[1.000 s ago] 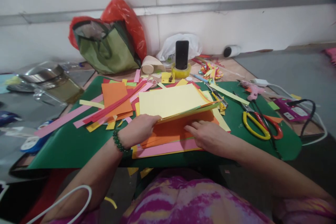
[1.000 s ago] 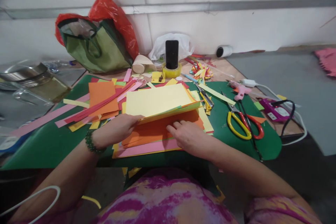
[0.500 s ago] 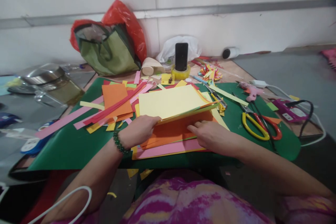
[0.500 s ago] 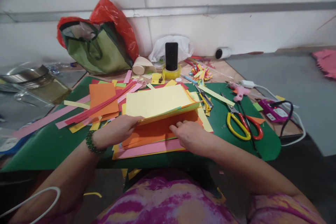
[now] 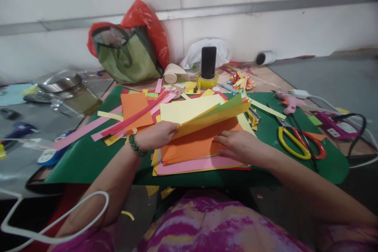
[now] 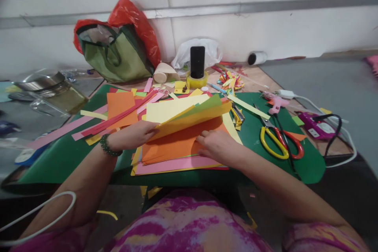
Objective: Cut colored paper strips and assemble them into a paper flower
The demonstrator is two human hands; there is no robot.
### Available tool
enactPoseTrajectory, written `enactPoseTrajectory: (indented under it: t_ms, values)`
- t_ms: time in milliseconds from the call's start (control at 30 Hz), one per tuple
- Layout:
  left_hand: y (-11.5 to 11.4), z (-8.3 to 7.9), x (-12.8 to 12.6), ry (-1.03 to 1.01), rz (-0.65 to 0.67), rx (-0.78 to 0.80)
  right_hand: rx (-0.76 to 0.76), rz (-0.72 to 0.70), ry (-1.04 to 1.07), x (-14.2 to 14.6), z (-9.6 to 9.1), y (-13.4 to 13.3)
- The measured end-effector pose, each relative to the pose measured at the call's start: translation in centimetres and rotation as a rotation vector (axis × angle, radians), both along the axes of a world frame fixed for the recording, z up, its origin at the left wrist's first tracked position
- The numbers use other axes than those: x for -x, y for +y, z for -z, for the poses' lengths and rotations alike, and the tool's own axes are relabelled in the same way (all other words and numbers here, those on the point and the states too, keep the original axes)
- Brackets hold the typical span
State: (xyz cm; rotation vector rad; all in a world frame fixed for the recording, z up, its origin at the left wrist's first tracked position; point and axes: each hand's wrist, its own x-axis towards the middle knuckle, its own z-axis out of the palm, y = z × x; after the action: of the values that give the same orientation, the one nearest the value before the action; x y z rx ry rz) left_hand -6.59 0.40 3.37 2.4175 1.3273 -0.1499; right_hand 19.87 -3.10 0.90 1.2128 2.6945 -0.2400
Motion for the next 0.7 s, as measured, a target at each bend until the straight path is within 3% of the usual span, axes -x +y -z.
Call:
enactPoseTrajectory:
  t_ms: [233,700]
  values:
    - [0.6,-0.1,0.1,-0.003,-0.001,0.016,0.028,-0.061,0.007,0.1,0.1,0.3]
    - [0.0,0.0,-0.1,0.04,0.014,0.005,0.136,-0.016,-0.044,1.1,-1.8,0.1]
